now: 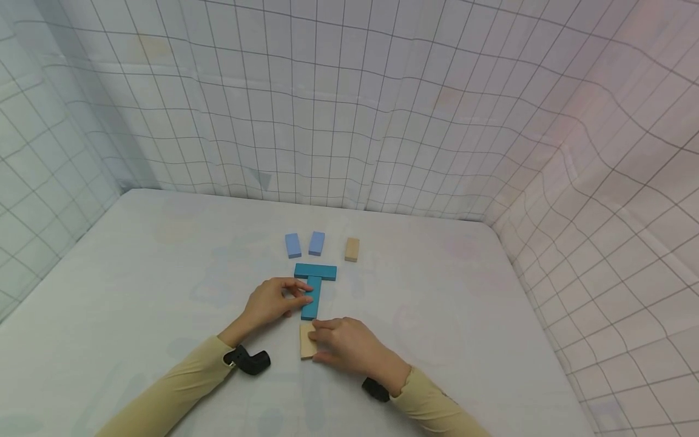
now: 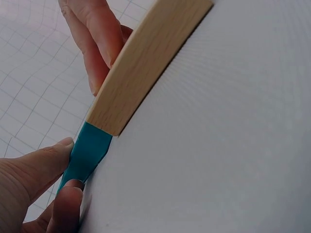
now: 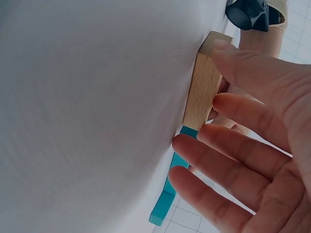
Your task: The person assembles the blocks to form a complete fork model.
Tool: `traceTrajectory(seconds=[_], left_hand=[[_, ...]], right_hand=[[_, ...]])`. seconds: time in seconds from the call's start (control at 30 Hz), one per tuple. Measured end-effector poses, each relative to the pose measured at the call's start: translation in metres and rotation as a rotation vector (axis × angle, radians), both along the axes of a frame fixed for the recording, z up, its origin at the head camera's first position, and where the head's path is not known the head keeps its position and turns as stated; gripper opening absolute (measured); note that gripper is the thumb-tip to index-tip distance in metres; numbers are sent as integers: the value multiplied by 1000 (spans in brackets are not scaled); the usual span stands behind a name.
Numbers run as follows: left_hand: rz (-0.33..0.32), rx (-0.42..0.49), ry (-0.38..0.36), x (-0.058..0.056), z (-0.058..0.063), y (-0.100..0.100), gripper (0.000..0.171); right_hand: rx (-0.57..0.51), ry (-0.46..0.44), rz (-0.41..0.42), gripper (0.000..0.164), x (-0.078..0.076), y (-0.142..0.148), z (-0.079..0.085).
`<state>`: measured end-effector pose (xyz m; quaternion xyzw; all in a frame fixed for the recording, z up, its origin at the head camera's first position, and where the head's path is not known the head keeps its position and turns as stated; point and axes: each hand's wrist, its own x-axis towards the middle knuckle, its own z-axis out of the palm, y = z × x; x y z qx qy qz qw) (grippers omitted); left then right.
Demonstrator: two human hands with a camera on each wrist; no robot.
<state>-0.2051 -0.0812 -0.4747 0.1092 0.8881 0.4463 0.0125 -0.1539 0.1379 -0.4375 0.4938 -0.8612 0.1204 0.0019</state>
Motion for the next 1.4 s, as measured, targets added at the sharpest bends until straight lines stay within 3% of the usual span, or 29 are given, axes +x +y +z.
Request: traceTrajectory(seconds=[0.43,0.77,1.4], left_hand=[[-3,-7,12,1,-1,0,23],[-9,-13,22,1,-1,0,24],[-9,-11,18,1,0,0,24]], right_hand=[[-9,120,-36,38,4,-5,-4],[66,226,-57,39,8,-10,-5],[68,192,-97,39,11,-15,-4]])
